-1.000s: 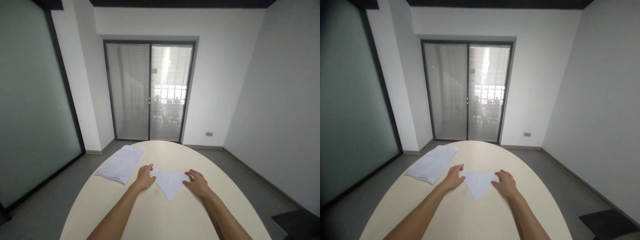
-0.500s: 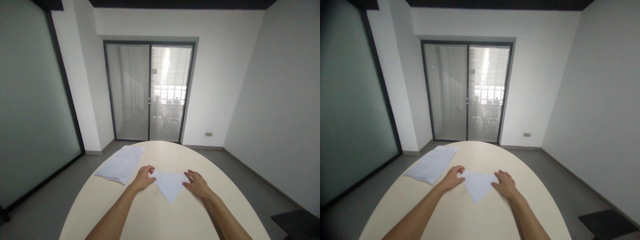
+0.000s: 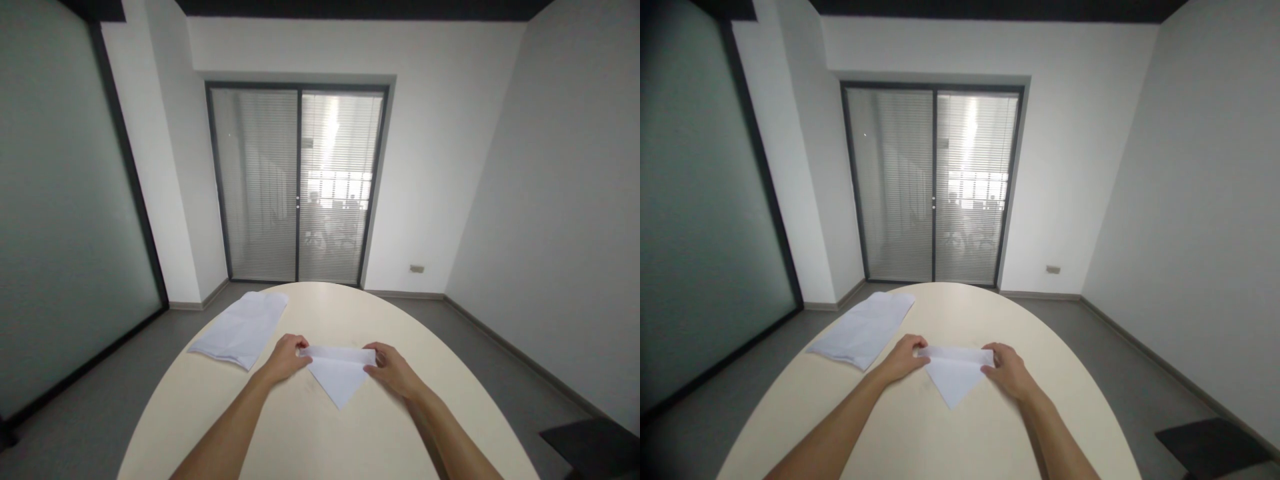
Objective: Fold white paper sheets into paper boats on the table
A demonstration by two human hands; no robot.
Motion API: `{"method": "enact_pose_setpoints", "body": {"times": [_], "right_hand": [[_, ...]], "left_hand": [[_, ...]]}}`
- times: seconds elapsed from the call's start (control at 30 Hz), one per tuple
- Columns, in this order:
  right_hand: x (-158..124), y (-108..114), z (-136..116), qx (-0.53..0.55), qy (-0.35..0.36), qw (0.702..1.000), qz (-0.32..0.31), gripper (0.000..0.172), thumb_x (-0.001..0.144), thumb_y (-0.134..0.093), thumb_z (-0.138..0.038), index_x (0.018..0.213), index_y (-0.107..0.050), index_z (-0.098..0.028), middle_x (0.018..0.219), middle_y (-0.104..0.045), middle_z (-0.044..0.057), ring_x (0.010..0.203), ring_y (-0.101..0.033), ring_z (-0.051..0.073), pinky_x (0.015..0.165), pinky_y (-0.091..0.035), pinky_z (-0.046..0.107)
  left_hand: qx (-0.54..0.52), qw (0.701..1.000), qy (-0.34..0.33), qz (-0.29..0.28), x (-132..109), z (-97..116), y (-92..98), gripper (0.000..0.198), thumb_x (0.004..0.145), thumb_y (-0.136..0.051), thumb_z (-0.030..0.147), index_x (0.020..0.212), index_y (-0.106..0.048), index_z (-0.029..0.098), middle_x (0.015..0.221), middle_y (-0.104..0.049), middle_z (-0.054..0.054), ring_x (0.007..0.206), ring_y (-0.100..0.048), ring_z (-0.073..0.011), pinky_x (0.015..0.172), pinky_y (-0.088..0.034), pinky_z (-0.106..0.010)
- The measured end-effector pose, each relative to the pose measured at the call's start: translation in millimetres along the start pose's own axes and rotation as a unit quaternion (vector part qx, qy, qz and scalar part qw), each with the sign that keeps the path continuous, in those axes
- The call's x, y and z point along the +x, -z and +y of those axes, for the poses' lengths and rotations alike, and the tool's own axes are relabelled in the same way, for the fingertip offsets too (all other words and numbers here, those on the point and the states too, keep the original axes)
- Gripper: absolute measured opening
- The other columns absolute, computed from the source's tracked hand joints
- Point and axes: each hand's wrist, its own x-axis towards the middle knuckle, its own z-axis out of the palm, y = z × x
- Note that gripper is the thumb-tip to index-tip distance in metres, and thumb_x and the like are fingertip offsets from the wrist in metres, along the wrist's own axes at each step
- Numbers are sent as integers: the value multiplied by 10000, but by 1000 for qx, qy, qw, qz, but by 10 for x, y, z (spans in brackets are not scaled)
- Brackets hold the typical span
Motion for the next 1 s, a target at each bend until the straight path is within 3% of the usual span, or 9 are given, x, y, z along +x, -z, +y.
{"method": "enact_pose_setpoints", "body": {"times": [0.1,0.2,0.3,0.57,0.8,1.0], "right_hand": [[-31,15,-70,44,30,998,-23,372,753,-585,-297,1111,-630,-205,950,-697,25,858,-645,195,769,-492,285],[-63,75,-145,-2,47,999,-15,313,755,-576,-284,1048,-667,-218,985,-693,40,901,-635,211,826,-477,310],[-87,144,-210,-57,65,996,-12,291,747,-578,-248,1015,-691,-231,1027,-696,51,985,-617,226,894,-447,319],[-134,168,-299,-93,83,991,-50,325,705,-511,-117,942,-698,-238,962,-709,27,917,-624,188,827,-450,267],[-107,90,-240,-107,111,986,-61,377,699,-480,-85,934,-725,-250,952,-717,21,906,-633,178,807,-454,249],[-98,71,-241,-115,128,984,-53,419,676,-465,-61,936,-733,-251,968,-724,16,930,-640,176,831,-461,245]], "left_hand": [[-16,1000,-13,-5,-6,-6,-8,220,698,-717,192,914,-680,175,961,-673,-44,939,-596,-202,849,-451,-278],[-12,999,-34,-19,-19,54,34,216,719,-678,184,935,-668,179,966,-661,-47,931,-595,-196,846,-451,-273],[36,997,-55,-43,-36,189,123,192,736,-632,176,923,-670,193,932,-659,-36,903,-594,-194,821,-446,-268],[158,981,-72,-88,-101,482,246,223,764,-556,129,916,-664,253,959,-689,-14,932,-615,-204,807,-414,-268],[174,975,-57,-123,-107,479,277,327,742,-518,75,946,-685,268,1008,-712,-22,962,-633,-216,829,-427,-282],[186,972,-69,-123,-93,416,301,274,736,-540,95,886,-702,258,950,-724,-23,896,-657,-219,772,-451,-282]]}}
